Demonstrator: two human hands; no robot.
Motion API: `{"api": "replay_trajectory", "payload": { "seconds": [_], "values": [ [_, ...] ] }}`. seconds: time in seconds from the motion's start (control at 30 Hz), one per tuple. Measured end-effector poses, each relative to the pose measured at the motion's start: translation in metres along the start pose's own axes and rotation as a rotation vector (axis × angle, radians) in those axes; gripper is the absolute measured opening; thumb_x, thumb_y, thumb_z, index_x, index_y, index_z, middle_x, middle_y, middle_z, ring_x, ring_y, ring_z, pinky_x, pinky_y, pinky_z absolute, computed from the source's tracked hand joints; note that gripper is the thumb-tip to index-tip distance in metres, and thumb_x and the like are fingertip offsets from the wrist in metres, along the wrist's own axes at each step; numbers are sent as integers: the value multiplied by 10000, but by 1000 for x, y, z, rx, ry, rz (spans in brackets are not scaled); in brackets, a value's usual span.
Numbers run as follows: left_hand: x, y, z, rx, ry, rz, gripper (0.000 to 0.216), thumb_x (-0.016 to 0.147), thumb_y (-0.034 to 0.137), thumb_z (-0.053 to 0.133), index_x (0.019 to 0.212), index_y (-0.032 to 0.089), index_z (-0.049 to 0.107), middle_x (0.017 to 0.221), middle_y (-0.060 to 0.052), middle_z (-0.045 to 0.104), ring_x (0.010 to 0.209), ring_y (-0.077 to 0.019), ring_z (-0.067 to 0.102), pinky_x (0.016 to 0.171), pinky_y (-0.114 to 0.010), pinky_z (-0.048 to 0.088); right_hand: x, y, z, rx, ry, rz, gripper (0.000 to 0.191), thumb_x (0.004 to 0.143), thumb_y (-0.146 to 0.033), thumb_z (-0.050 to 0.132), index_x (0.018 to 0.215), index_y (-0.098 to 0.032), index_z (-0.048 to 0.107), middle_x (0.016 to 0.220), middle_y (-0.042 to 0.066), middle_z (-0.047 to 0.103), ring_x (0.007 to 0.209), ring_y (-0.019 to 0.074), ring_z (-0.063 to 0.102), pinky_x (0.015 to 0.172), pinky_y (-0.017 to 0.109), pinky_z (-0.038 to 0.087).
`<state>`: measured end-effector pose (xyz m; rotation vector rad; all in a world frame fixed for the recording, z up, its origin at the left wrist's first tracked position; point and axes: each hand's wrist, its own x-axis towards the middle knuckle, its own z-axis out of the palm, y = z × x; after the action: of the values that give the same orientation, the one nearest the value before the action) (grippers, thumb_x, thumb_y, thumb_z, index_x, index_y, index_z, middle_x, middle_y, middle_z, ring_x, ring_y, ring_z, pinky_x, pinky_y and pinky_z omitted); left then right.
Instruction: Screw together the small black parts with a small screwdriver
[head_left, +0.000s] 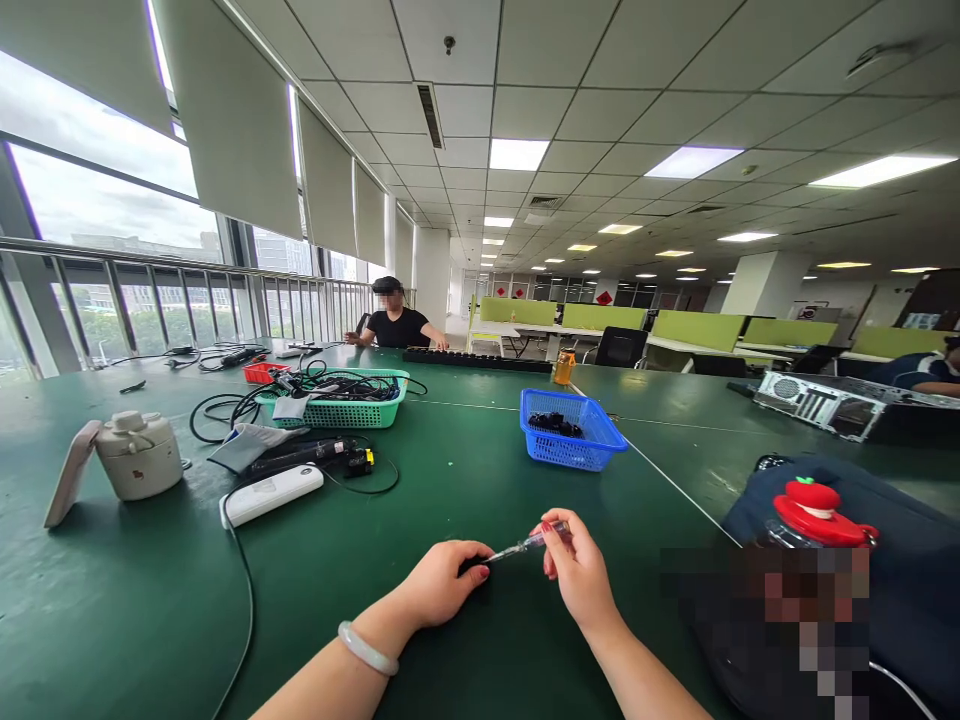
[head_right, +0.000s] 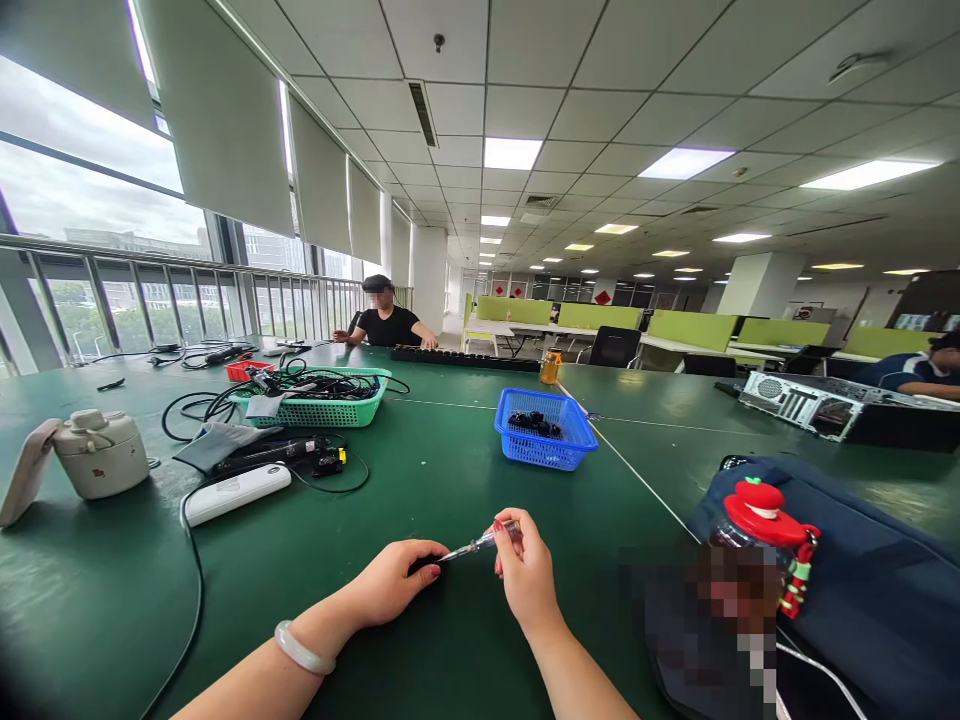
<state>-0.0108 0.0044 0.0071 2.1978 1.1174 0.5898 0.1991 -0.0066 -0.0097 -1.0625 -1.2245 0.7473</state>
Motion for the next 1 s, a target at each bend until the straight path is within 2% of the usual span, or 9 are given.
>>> {"api": "replay_trajectory", "payload": {
  "seconds": [0.07, 0.13, 0.27, 0.43, 0.6, 0.7, 0.83, 1.0],
  "values": [
    [0, -1, 0, -13, 27, 14, 313, 861, 262, 479, 1110, 248, 669, 1124, -15, 699, 1023, -180, 612, 926, -290, 456, 0, 0, -1, 6, -30, 30, 436, 760, -625, 632, 859, -201, 621, 762, 50, 673, 426, 116, 506, 397, 252, 445],
    [0, -2, 1, -27, 66, 27, 316, 850, 230, 485, 1106, 239, 672, 1201, -27, 670, 1115, -189, 584, 1007, -303, 420, 0, 0, -2, -5, -42, 58, 472, 728, -660, 641, 838, -202, 640, 655, 27, 644, 412, 127, 504, 393, 255, 442],
    [0, -4, 2, -32, 119, -23, 345, 825, 225, 516, 1138, 225, 662, 1269, -43, 633, 1180, -204, 553, 1068, -324, 385, -1, 4, -3, -55, -46, 95, 488, 731, -687, 618, 838, -212, 644, 439, -41, 493, 401, 150, 493, 406, 251, 429],
    [0, -6, 3, -12, 118, -77, 416, 836, 313, 537, 1226, 203, 626, 1238, -61, 653, 1128, -222, 588, 1020, -332, 425, -6, 4, -1, -90, -66, 94, 476, 760, -677, 597, 861, -213, 632, 462, -38, 492, 425, 150, 493, 432, 254, 429],
    [0, -6, 1, -18, 75, -70, 373, 848, 340, 533, 1180, 231, 662, 1189, -33, 684, 1088, -221, 609, 977, -321, 442, -15, -7, 5, -22, -90, 88, 481, 760, -663, 618, 904, -204, 609, 549, -26, 525, 446, 133, 479, 444, 247, 414],
    [1, -5, 1, -34, 66, -73, 362, 836, 320, 547, 1164, 229, 672, 1163, -25, 695, 1059, -212, 619, 954, -306, 451, -21, -14, 7, 40, -174, 94, 467, 771, -637, 631, 897, -188, 609, 635, -15, 540, 455, 104, 454, 443, 232, 384],
    [2, -5, 2, -58, 70, -89, 375, 802, 259, 574, 1160, 211, 674, 1133, -30, 707, 1012, -199, 637, 921, -285, 465, -28, -21, 8, 4, -347, 55, 395, 838, -562, 604, 793, -171, 632, 583, -33, 463, 475, 86, 401, 457, 216, 315],
    [2, -6, 3, -70, 68, -90, 390, 810, 299, 578, 1182, 219, 663, 1141, -37, 705, 1002, -206, 645, 904, -298, 480, -33, -30, 11, -48, -358, -38, 309, 837, -463, 643, 722, -176, 638, 630, -20, 474, 537, 97, 398, 507, 226, 325]
  ]
}}
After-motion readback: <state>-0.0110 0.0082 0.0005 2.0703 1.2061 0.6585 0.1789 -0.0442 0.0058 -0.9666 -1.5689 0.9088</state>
